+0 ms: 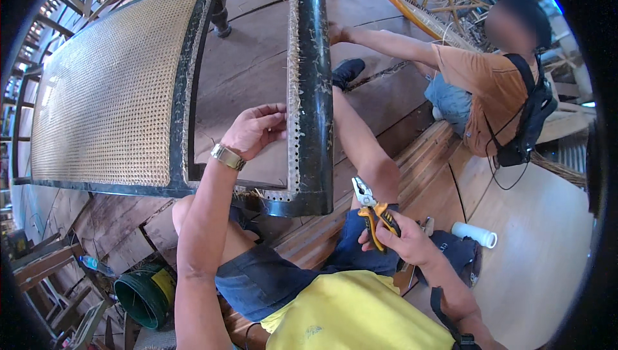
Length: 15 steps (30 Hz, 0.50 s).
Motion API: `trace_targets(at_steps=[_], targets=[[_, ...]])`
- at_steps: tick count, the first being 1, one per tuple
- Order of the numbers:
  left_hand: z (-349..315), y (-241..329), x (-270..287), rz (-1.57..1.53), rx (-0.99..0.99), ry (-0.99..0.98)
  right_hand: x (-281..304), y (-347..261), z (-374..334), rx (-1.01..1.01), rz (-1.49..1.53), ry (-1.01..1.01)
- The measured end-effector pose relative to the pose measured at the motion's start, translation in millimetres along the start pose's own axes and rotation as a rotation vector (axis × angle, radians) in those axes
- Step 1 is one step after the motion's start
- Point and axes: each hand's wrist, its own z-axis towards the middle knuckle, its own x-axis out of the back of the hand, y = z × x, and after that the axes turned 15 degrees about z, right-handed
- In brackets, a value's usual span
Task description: Repairing the seat/frame of a wooden chair using pliers and manual manipulation.
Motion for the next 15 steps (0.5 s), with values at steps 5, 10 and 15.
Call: trace_targets(at_steps=[5, 10, 15], targets=[[15, -2, 12, -0.093, -0.031, -0.046, -11, -2, 6, -0.003, -0.039, 0.023], [21, -6, 7, -0.153, -0.073, -0.058, -23, -4, 19, 0.025, -0.001, -0.01], [30, -14, 7, -0.231, -0.076, -0.074, -41, -24, 45, 0.005, 0.118, -0.088]])
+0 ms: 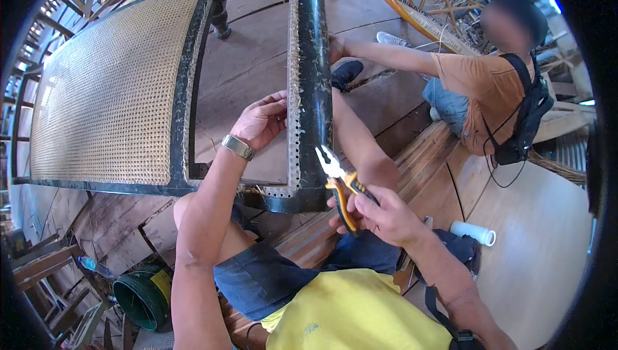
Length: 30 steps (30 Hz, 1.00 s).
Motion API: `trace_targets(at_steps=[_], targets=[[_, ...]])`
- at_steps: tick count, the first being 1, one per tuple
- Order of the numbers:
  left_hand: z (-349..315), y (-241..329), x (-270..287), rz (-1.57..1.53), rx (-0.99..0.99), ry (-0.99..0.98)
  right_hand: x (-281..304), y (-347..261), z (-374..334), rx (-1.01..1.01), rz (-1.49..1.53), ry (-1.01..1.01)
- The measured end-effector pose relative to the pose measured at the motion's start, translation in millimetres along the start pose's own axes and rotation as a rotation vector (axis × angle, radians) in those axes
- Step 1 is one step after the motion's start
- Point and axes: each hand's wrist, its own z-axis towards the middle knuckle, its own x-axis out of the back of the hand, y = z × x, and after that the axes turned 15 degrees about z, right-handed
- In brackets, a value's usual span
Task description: Repairing the seat/frame of a wooden chair using pliers and manual manipulation.
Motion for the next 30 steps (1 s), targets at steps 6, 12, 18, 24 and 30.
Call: trace_targets(at_steps=[6, 12, 18, 24, 30], targets=[[22, -14, 15, -0.027, -0.034, -0.021, -18, -9, 13, 0.057, 0.095, -0.024], [16, -14, 8, -0.072, -0.037, -0.085, -9, -6, 8, 0.073, 0.113, -0.033], [12, -16, 7, -0.038, -0.031, -0.066, 3, -4, 5, 0.061, 0.105, -0.049], [17, -14, 7, 0.169, 0.042, 0.121, 9, -5, 6, 0.052, 0.116, -0.055], [27, -15, 5, 0.359, 0.008, 0.234, 6, -4, 7, 0.058, 0.094, -0.039]])
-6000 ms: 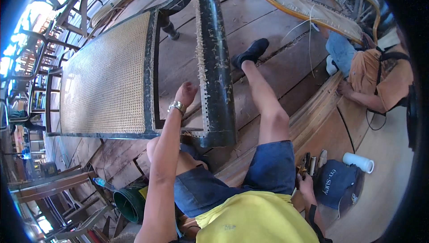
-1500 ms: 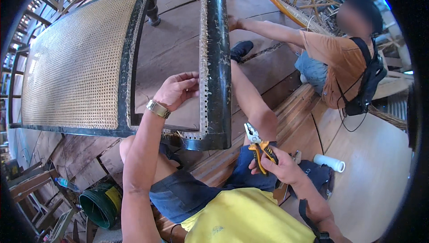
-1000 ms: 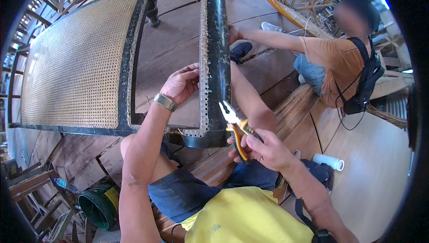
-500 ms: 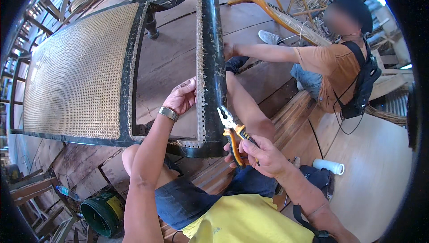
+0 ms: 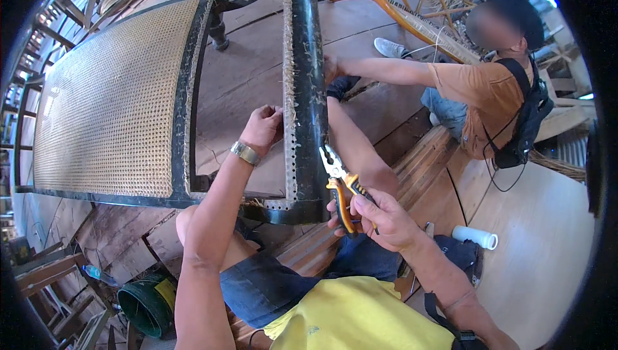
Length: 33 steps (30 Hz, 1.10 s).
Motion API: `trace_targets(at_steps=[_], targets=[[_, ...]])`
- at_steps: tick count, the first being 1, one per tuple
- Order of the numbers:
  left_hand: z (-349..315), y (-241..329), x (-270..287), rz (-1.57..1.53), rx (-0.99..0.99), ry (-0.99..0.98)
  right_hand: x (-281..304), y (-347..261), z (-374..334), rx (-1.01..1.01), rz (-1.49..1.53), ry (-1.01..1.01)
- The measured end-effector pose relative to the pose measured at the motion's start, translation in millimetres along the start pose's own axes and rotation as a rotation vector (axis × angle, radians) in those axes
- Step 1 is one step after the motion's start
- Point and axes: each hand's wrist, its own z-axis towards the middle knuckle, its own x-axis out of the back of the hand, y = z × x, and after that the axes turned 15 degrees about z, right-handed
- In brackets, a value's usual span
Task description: Repairing the seat/frame of a wooden chair using pliers and manual manipulation.
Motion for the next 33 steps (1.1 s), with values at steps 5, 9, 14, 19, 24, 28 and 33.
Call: trace_targets(at_steps=[5, 9, 14, 19, 24, 28, 33], targets=[[22, -24, 22, 0.867, -0.097, 0.388, -7, 0, 4, 0.006, -0.024, -0.01], [16, -28, 36, 1.26, -0.003, 0.445, -10, -4, 2, 0.023, 0.006, -0.027], [-16, 16, 11, 0.055, -0.021, -0.064, -4, -8, 1, 0.053, 0.083, -0.033], [-48, 35, -12, -0.216, 0.045, -0.187, -5, -14, 22, -0.052, 0.236, -0.052], [-15, 11, -6, -0.334, 0.012, -0.155, -14, -23, 53, -0.081, 0.403, -0.091], [7, -4, 13, -0.427, -0.009, -0.396, -15, -26, 59, -0.154, 0.407, -0.014], [-1, -3, 7, -0.283, 0.058, -0.218, -12, -23, 63, -0.226, 0.363, -0.063]])
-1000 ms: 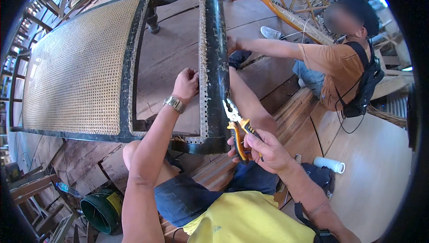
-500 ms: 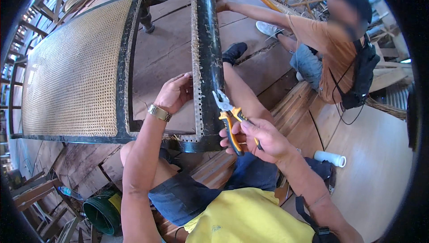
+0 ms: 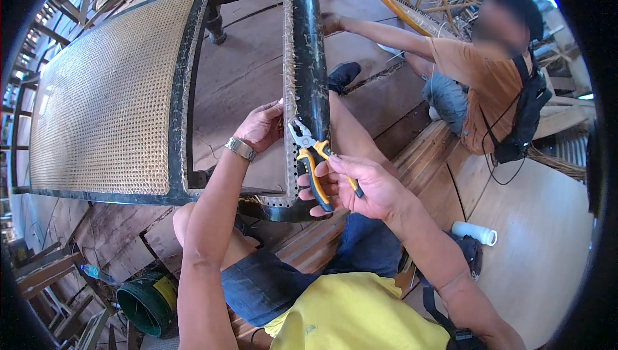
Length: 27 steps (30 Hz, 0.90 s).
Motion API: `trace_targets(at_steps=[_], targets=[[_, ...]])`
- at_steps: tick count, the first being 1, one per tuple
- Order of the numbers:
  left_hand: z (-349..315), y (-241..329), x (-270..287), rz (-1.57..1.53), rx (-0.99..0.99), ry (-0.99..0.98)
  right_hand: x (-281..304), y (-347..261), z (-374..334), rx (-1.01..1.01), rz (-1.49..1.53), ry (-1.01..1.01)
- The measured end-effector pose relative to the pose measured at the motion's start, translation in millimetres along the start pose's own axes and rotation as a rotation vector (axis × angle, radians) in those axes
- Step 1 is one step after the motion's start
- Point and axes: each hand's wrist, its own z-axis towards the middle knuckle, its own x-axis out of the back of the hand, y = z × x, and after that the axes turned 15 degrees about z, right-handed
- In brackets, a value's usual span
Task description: Repairing the seat/frame of a wooden chair using pliers and manual manipulation.
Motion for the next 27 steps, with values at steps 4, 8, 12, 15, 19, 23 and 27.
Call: trace_targets(at_steps=[4, 8, 12, 15, 19, 23, 27], targets=[[-3, 6, -11, 0.001, 0.03, 0.068, -1, 0, 10, 0.068, 0.023, -0.006], [-2, 9, -9, 0.014, -0.03, 0.042, -2, 4, 13, 0.087, 0.046, -0.02], [-2, 6, -8, 0.015, -0.036, 0.021, -6, 11, 18, 0.113, 0.137, 0.027], [-5, 8, -11, 0.011, 0.0, 0.047, -10, 14, 22, 0.084, 0.211, 0.009], [-11, 16, -15, 0.042, 0.018, 0.07, -17, 12, 22, 0.146, -0.168, 0.113], [-18, 22, -12, 0.23, 0.045, 0.129, -33, -29, 14, 0.089, -1.085, 0.332], [-22, 26, -8, 0.196, 0.048, 0.159, -92, -52, 6, 0.326, -1.675, 0.152]])
